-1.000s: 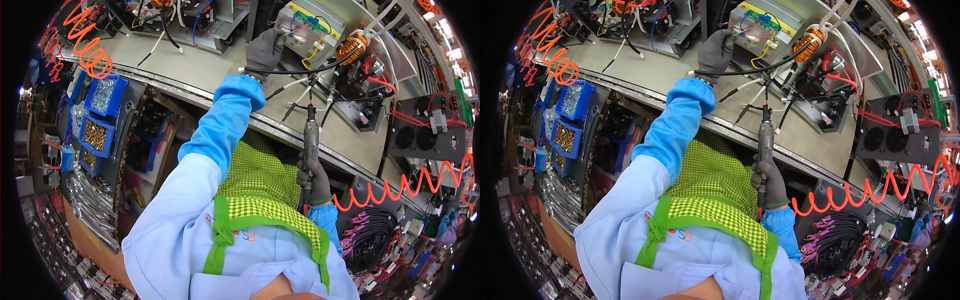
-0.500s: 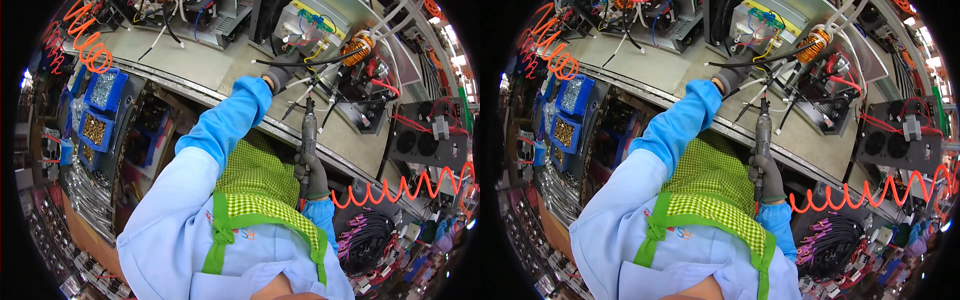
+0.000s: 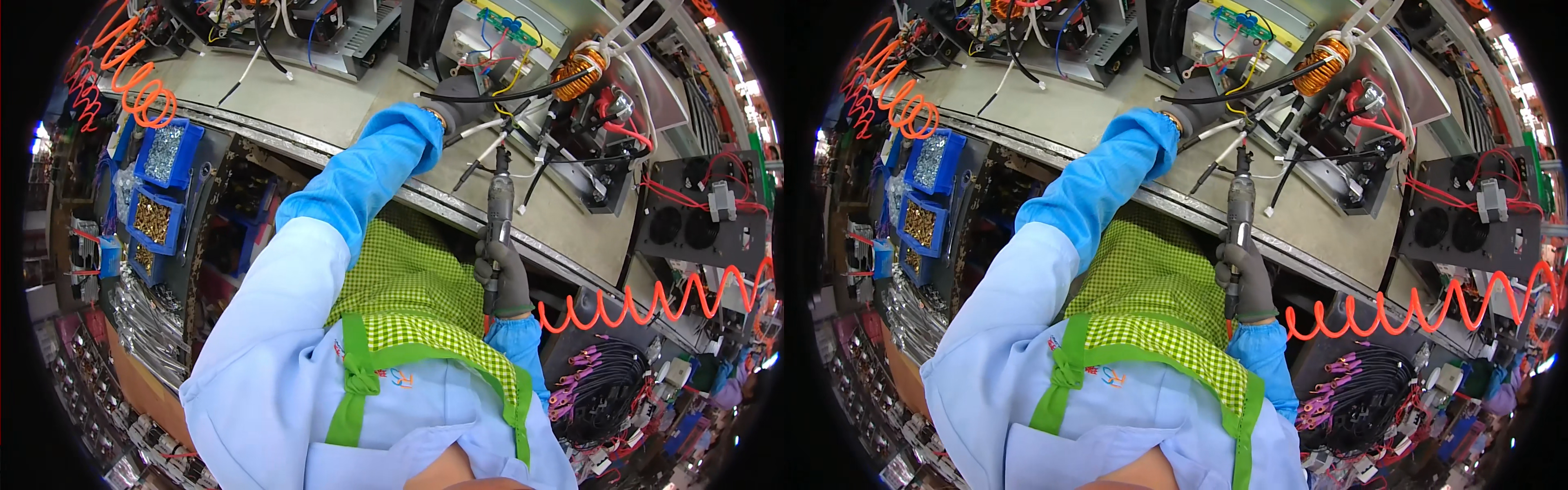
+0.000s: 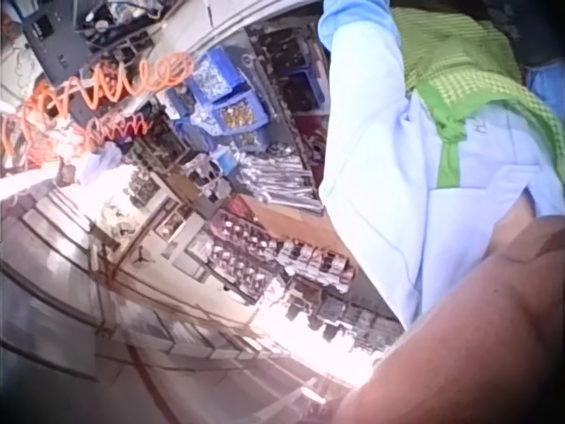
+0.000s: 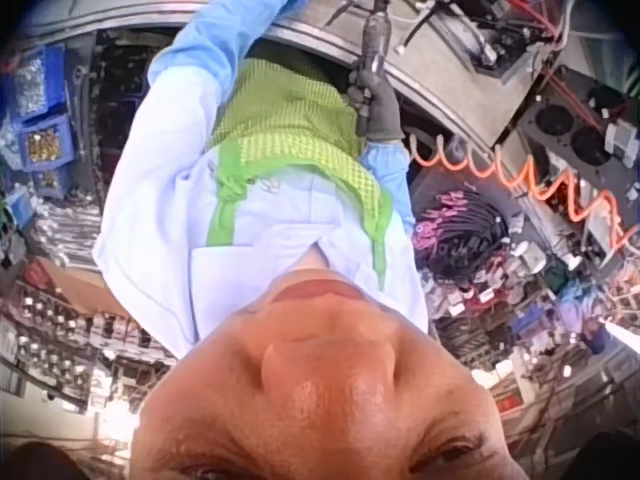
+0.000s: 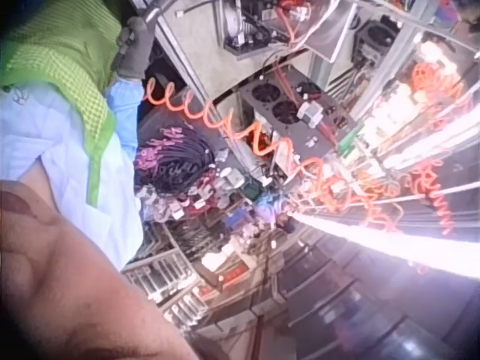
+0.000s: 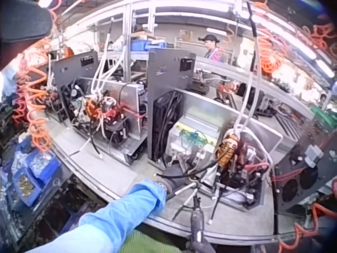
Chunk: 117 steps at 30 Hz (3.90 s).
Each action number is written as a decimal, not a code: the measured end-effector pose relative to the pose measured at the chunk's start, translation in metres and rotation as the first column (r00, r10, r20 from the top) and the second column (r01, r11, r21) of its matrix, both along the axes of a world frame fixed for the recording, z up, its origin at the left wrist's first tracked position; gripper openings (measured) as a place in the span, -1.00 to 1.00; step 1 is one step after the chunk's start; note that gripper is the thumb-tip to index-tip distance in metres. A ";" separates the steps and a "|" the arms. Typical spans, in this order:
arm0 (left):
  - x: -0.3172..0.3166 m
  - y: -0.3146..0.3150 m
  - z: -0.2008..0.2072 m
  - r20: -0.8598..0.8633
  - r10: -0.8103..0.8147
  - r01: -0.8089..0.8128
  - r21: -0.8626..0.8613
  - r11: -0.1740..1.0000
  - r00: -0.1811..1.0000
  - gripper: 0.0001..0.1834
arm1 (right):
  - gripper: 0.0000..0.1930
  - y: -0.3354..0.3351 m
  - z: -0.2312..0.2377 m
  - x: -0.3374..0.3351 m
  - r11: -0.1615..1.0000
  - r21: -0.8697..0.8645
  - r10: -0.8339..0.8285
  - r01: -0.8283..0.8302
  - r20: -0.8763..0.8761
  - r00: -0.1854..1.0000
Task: Assembling electronic components and wiring within a metal chassis using hand tools and air tools.
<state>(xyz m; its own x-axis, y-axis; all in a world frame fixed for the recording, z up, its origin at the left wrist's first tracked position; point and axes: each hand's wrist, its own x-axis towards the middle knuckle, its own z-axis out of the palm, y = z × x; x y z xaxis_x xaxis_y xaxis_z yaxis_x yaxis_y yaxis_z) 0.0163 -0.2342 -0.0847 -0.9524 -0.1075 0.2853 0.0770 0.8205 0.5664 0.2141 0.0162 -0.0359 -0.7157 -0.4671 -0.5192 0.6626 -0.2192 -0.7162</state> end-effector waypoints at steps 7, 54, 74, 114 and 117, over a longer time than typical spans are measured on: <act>-0.014 0.005 -0.008 0.097 0.083 -0.095 0.130 0.987 0.992 -0.49 | -0.60 -0.008 -0.002 -0.002 0.998 0.052 -0.036 0.037 -0.021 0.999; 0.046 -0.013 -0.030 -0.314 -0.320 0.349 0.041 0.936 0.894 -0.85 | -0.70 -0.091 -0.005 -0.004 0.931 -0.187 -0.290 0.313 0.141 0.947; 0.036 0.013 -0.019 0.161 -0.355 -0.182 0.983 -0.025 0.921 -0.78 | -0.67 -0.035 0.007 0.018 0.972 0.225 0.077 -0.061 -0.060 0.995; 0.015 0.019 0.002 -0.092 -0.414 0.422 0.097 0.902 0.906 -0.78 | -0.65 -0.025 -0.020 -0.018 0.986 -0.128 -0.103 0.106 0.034 0.994; 0.014 0.011 -0.002 -0.131 -0.425 0.430 0.011 0.903 0.896 -0.71 | -0.65 -0.033 -0.020 -0.017 0.970 -0.213 -0.101 0.117 0.084 0.991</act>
<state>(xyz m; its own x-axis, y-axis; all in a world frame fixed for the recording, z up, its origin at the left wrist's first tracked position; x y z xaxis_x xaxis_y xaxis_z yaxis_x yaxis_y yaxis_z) 0.0306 -0.2229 -0.0865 -0.8670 0.2888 0.4060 0.4858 0.6708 0.5604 0.1967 -0.0165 -0.0557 -0.7334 -0.4953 -0.4656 0.6737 -0.4382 -0.5951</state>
